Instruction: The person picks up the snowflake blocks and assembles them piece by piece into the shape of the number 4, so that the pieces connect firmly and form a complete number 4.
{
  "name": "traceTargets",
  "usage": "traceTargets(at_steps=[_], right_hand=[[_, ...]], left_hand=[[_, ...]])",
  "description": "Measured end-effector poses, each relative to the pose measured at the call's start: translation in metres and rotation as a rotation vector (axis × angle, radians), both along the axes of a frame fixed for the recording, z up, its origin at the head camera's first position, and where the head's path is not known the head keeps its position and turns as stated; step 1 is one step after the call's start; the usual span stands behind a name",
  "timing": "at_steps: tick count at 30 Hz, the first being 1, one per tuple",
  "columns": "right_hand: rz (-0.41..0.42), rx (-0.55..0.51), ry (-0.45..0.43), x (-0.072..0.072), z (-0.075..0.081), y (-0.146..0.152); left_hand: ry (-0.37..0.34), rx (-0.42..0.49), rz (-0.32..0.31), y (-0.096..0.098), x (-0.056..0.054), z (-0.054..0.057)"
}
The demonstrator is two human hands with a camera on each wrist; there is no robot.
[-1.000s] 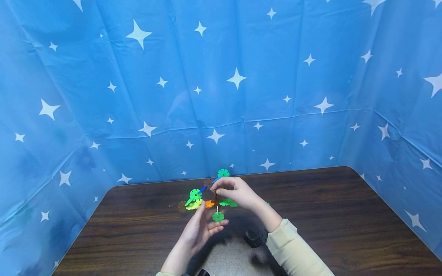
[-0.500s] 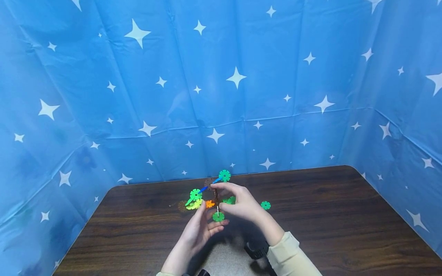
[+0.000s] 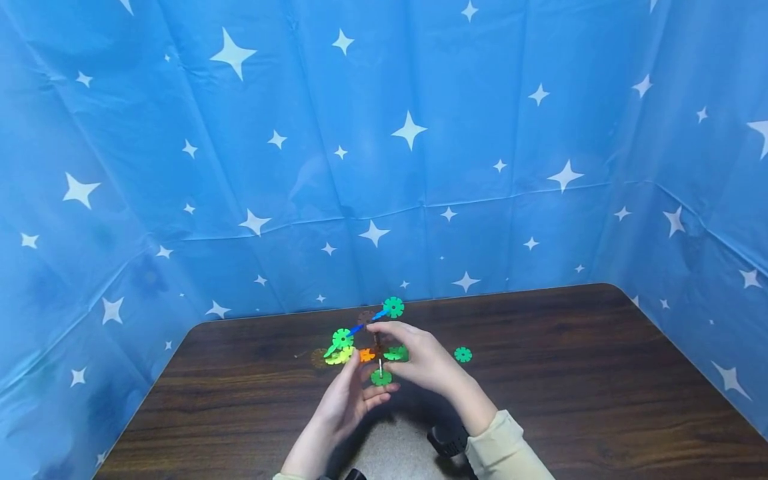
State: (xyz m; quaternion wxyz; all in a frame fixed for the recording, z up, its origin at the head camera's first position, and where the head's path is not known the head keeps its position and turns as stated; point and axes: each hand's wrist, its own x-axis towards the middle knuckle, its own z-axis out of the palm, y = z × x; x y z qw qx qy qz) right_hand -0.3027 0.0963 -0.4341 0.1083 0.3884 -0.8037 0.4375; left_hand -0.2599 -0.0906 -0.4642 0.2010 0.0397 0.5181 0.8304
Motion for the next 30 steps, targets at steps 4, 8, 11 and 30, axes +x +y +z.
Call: traceTargets(at_steps=[4,8,11,30], right_hand=[[-0.007,-0.002,0.058,-0.0007,-0.0013,0.0002],[-0.021,-0.010,0.104,-0.0015,-0.0035,0.0007],[-0.024,-0.023,0.135,-0.0022,-0.0060,0.0010],[-0.034,0.016,0.184,-0.0017,-0.0076,0.0009]], left_hand=[[-0.010,-0.003,0.003,0.0002,0.0000,0.0001],[-0.006,0.000,0.003,0.0003,0.0000,-0.0001],[-0.003,0.008,0.003,0.0003,-0.0002,-0.0006],[-0.009,0.005,0.015,0.0014,-0.0010,-0.0038]])
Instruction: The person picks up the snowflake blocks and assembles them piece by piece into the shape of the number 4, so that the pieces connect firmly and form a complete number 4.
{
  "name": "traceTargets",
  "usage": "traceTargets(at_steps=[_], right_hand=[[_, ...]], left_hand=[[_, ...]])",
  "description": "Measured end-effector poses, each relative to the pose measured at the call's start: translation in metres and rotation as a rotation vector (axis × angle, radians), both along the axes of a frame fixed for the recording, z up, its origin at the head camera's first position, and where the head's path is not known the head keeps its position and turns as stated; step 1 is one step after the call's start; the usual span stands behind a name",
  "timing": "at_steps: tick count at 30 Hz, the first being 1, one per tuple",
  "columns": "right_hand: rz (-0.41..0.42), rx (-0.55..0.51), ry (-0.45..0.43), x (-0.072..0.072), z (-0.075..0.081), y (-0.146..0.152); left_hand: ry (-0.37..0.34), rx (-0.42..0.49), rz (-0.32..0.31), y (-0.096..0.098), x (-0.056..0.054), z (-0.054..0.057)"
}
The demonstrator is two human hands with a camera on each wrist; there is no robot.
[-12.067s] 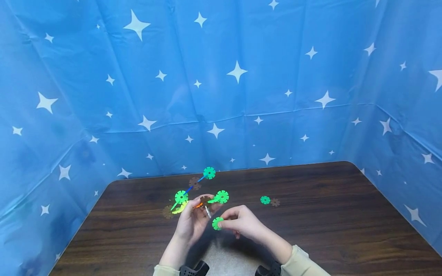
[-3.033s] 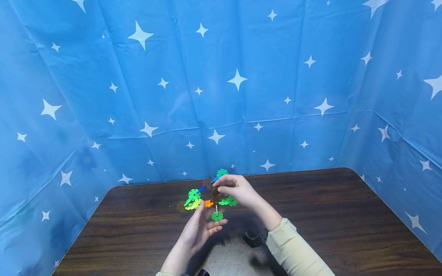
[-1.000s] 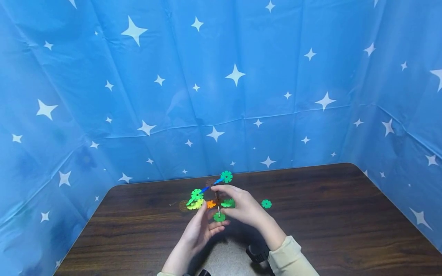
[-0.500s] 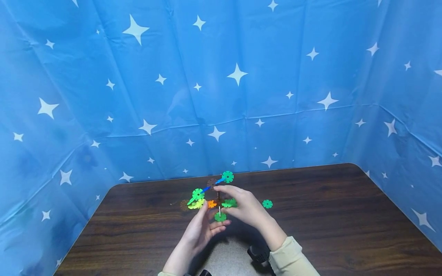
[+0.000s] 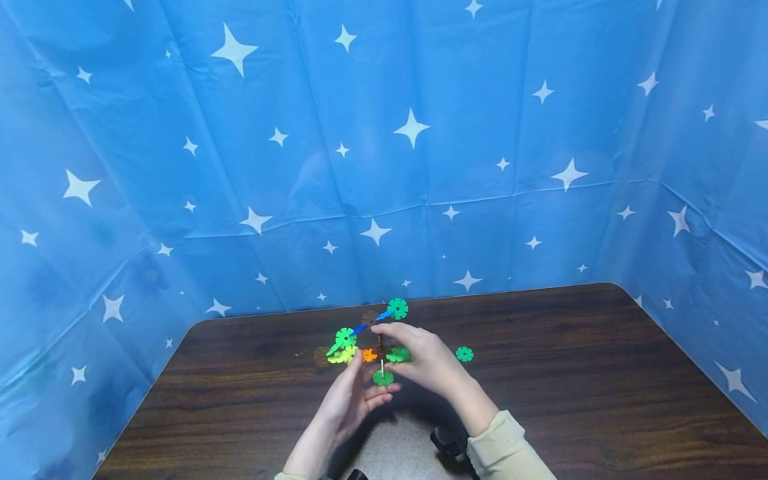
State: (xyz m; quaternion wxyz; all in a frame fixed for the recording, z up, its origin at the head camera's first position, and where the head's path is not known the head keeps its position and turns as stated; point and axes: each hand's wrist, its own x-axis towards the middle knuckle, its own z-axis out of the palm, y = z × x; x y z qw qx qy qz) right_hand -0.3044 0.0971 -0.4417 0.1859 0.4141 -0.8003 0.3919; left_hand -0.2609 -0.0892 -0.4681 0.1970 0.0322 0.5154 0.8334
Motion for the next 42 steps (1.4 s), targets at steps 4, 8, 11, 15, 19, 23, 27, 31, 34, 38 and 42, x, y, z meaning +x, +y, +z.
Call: traceTargets(at_steps=[4,8,11,15,19,23,27,31,34,38,42], right_hand=[[0.005,-0.008,0.032,0.0000,-0.0010,-0.0003],[0.020,-0.025,0.063,-0.0006,-0.0023,-0.0003],[0.026,-0.038,0.086,-0.0017,-0.0034,-0.0003],[0.030,-0.048,0.121,-0.0027,-0.0045,-0.0004],[0.020,-0.046,0.161,-0.0039,-0.0053,0.0002],[0.010,-0.030,0.168,-0.0042,-0.0048,0.0009],[0.015,-0.010,0.162,-0.0043,-0.0038,0.0013],[0.014,0.007,0.185,-0.0055,-0.0043,0.0012],[0.016,0.025,0.219,-0.0063,-0.0050,0.0002],[0.012,0.023,0.253,-0.0060,-0.0048,-0.0011],[-0.003,-0.010,0.245,-0.0046,-0.0029,-0.0014]], left_hand=[[-0.001,-0.001,0.003,0.0001,0.0004,0.0005],[-0.003,-0.005,0.004,0.0004,0.0011,0.0017],[0.001,-0.004,0.006,0.0006,0.0015,0.0020],[0.009,-0.004,0.011,0.0008,0.0017,0.0023],[0.014,0.000,0.016,0.0013,0.0019,0.0024],[0.013,0.007,0.019,0.0014,0.0020,0.0018],[0.011,0.007,0.020,0.0012,0.0021,0.0011],[0.008,0.007,0.018,0.0009,0.0022,0.0004],[0.011,0.011,0.019,0.0005,0.0027,0.0000],[0.018,0.017,0.022,-0.0002,0.0023,0.0007],[0.025,0.020,0.014,-0.0012,0.0014,0.0033]])
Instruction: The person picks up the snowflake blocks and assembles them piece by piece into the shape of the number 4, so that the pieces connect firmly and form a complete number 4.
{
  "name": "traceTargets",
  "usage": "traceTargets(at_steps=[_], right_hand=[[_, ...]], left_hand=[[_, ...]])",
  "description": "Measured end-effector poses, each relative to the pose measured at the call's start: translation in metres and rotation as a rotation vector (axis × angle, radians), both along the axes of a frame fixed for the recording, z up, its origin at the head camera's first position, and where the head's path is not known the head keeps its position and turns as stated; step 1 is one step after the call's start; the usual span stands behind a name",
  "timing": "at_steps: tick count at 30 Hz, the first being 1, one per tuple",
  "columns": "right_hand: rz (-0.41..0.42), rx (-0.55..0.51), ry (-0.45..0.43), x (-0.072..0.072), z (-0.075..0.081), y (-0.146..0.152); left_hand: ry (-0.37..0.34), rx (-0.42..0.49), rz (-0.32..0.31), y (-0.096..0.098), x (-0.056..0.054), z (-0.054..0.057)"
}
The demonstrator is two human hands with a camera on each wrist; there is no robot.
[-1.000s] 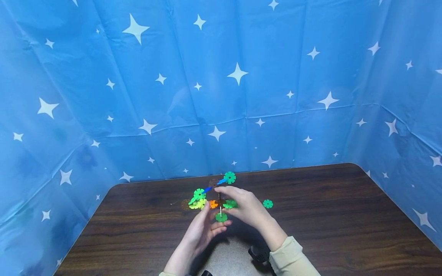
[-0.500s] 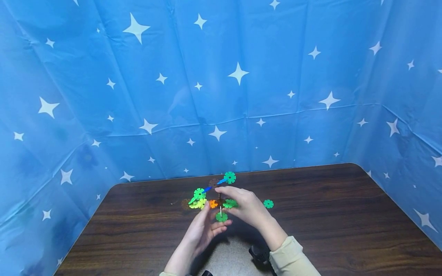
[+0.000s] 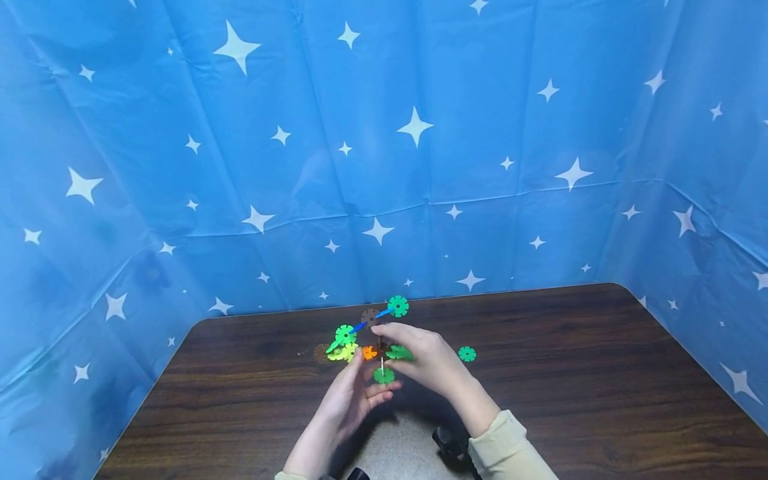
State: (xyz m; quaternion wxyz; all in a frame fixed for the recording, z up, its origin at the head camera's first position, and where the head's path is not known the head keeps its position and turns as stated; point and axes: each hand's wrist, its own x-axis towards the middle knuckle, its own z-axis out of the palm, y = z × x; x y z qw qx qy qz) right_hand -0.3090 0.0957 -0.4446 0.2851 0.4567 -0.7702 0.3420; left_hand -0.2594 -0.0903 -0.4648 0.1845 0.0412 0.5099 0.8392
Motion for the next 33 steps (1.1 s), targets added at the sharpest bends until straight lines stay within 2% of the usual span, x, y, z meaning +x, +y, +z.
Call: traceTargets(at_steps=[5,10,18,23,33], right_hand=[[-0.007,-0.030,-0.062,0.002,0.006,0.002],[-0.039,-0.058,-0.121,0.002,0.010,0.016],[-0.180,-0.079,-0.267,-0.004,0.012,0.049],[-0.260,-0.043,-0.397,-0.013,0.003,0.068],[-0.348,0.022,-0.691,-0.028,-0.030,0.096]], left_hand=[[0.012,0.000,-0.006,-0.002,0.000,0.005],[0.015,-0.011,0.030,-0.004,0.000,0.007],[0.029,0.009,0.042,-0.006,-0.001,0.008],[0.035,0.010,0.050,-0.007,-0.002,0.005],[0.050,0.018,0.032,-0.009,-0.001,0.005]])
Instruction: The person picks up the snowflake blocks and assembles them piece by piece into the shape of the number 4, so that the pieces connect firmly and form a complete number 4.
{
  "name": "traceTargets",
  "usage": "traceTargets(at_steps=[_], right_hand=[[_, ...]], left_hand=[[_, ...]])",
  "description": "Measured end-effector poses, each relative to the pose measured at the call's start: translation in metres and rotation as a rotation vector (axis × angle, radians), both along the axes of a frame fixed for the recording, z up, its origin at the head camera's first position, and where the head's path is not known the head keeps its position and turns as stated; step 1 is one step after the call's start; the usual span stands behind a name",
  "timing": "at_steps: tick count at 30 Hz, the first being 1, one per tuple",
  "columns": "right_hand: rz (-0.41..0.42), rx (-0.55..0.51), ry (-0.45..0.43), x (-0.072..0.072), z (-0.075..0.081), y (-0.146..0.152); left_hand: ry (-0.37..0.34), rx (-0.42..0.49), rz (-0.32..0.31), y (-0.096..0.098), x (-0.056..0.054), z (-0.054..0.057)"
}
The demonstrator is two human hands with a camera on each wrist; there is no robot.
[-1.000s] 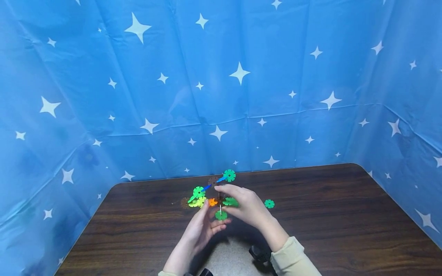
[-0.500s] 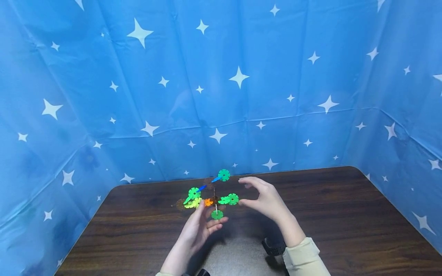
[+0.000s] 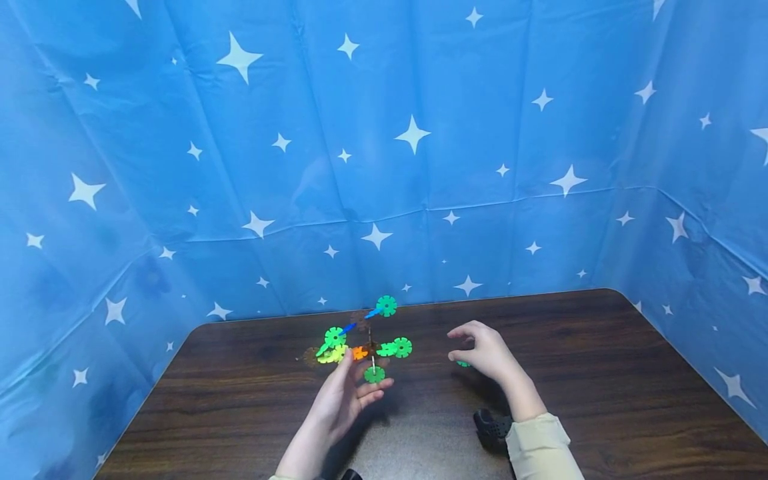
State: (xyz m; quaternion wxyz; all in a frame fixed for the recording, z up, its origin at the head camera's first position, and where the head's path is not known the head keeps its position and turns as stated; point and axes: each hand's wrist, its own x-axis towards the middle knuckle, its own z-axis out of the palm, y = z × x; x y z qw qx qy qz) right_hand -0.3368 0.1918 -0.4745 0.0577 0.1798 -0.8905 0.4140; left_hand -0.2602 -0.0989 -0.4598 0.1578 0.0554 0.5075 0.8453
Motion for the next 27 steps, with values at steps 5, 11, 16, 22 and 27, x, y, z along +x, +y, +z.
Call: traceTargets(at_steps=[5,11,16,22,27], right_hand=[[-0.022,0.039,-0.092,-0.001,-0.009,0.006],[-0.051,0.089,-0.139,-0.001,-0.015,0.010],[-0.059,0.139,-0.132,-0.001,-0.019,0.011],[-0.067,0.166,-0.133,-0.001,-0.021,0.011],[-0.078,0.152,-0.128,-0.001,-0.022,0.009]], left_hand=[[-0.005,-0.002,0.004,0.000,0.000,0.000],[-0.019,-0.005,0.014,0.000,0.000,0.000],[-0.019,-0.010,0.012,0.000,0.000,0.000],[-0.019,-0.018,0.011,0.000,0.000,0.001],[-0.020,-0.024,0.009,0.000,0.000,0.001]])
